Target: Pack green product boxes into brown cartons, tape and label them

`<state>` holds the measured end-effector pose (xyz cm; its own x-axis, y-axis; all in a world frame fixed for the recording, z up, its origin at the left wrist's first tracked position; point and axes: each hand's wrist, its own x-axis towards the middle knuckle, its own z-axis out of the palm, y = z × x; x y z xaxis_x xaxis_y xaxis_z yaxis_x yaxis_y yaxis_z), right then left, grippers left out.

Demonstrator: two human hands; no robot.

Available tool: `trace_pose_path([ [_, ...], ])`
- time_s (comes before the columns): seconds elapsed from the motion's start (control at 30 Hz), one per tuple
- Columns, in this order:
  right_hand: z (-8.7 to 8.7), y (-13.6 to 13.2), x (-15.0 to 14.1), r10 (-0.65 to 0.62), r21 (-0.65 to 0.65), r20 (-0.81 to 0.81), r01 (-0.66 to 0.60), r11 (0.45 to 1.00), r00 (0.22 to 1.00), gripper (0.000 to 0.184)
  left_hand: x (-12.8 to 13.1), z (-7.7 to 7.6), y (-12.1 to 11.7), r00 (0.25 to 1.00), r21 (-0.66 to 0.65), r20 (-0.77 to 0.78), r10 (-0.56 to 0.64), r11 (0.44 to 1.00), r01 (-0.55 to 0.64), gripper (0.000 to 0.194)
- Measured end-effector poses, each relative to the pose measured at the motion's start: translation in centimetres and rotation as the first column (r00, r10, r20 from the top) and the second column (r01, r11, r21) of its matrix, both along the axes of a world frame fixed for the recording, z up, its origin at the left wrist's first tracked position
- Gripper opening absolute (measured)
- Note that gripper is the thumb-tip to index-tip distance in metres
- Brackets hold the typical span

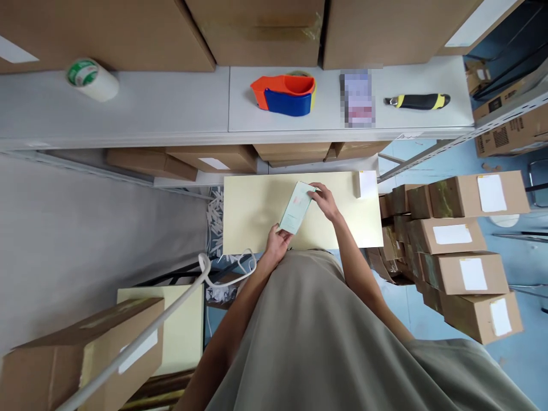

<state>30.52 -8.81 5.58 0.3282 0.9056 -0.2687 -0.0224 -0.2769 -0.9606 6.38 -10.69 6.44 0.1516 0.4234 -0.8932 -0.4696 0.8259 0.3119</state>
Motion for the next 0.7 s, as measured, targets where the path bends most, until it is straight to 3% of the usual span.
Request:
trace_pose_path([
  [0.1,1.2,0.4,0.1,-0.016,0.042,0.010,0.016,0.999,1.000,0.043,-0.5,0.5,0.6,0.995,0.007,0.076,-0.063,0.998,0.063,0.009],
  [0.37,4.7,2.9,-1.6,0.073,0.019,0.335,-0.084,0.996,0.939,0.056,-2.1,1.0,1.5,0.951,0.101,0.092,-0.295,0.953,0.285,0.011],
  [0.57,4.9,5.1,-3.5,0.109,-0.003,0.509,-0.125,0.992,0.854,0.040,-3.6,1.0,3.2,0.973,0.044,0.092,-0.213,0.977,0.210,0.008],
  [0.7,5.8,5.0,-4.3,0.158,0.024,0.545,-0.203,0.979,0.823,0.042,-5.1,0.5,4.5,0.982,-0.028,0.146,-0.119,0.992,0.124,0.016],
])
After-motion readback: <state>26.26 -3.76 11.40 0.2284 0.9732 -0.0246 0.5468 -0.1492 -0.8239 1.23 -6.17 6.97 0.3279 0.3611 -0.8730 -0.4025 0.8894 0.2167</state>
